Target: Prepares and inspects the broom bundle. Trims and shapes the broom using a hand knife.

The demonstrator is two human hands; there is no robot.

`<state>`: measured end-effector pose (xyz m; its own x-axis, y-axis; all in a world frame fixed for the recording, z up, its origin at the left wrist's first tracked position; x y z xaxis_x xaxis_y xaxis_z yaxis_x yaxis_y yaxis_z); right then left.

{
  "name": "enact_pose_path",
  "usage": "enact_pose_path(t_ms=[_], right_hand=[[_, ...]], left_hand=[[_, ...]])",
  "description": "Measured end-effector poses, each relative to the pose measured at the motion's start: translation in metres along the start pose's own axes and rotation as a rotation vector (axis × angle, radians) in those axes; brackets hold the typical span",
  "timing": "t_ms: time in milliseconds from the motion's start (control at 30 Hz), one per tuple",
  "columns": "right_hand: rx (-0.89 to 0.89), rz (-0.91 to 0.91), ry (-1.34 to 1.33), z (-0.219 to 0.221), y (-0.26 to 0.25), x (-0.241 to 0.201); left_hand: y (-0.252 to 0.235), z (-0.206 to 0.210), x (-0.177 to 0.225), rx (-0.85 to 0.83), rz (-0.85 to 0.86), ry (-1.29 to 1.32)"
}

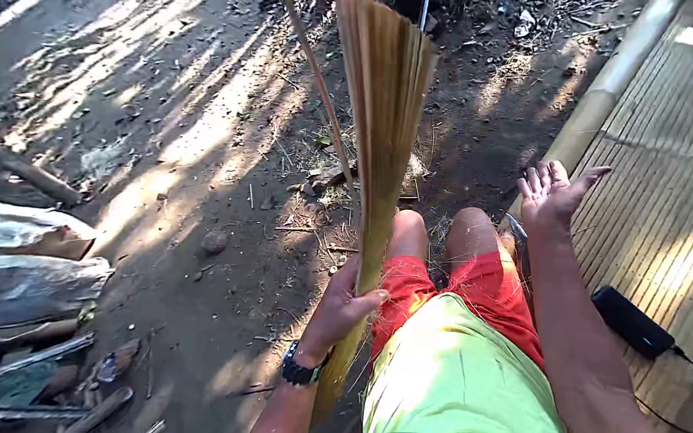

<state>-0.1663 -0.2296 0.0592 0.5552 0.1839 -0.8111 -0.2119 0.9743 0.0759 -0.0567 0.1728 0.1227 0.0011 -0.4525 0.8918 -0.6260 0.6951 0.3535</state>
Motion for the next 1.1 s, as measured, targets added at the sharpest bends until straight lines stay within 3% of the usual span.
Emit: enact_pose_path(t_ms=[100, 167, 200, 267, 400, 500, 667, 800, 900, 1100], right_hand=[[-0.033, -0.053, -0.068, 0.052, 0.029, 0.000], [-0.246, -0.144, -0.140, 0.099, 0.064, -0.012], [-0.318, -0.107, -0.163, 0.111, 0.069, -0.019], [-0.435, -0.043, -0.149, 0.105, 0.053, -0.024], [-0.300, -0.075, -0.054, 0.077, 0.039, -0.035], [-0.466, -0.163, 0.006, 0.064, 0.065, -0.048], [-0.782, -0.285, 0.086, 0.071, 0.091, -0.060], [-0.987, -0.443, 0.341, 0.082, 0.106, -0.074], [-1.060, -0.575, 0.529, 0.094, 0.114, -0.086], [-1.129, -0.720, 0.605, 0.113, 0.119, -0.108]], left_hand=[[-0.010, 0.037, 0.002, -0.072, 0.062, -0.245], [-0.010, 0.063, -0.005, -0.166, 0.107, -0.379], [-0.010, 0.060, -0.003, -0.193, 0.092, -0.309], [-0.004, 0.039, -0.001, -0.267, 0.007, -0.040], [0.003, 0.012, -0.009, -0.379, -0.063, 0.258], [-0.002, 0.007, -0.010, -0.412, -0.046, 0.349], [-0.003, 0.008, -0.001, -0.350, -0.012, 0.326], [0.002, 0.015, 0.007, -0.252, 0.040, 0.240], [0.002, 0.020, 0.007, -0.164, 0.116, 0.138], [0.002, 0.020, 0.002, 0.004, 0.206, -0.097]])
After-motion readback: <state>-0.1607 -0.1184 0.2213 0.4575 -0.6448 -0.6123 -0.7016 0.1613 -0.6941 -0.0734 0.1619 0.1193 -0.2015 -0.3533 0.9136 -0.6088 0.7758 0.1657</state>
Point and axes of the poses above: each hand's wrist, its own y-axis away from the middle knuckle, its own z-axis out of the palm, x = y × z, the point moved 1 cm from there along -y, towards the middle knuckle, and after that the axes turned 14 degrees about -z, right-handed, at the moved point
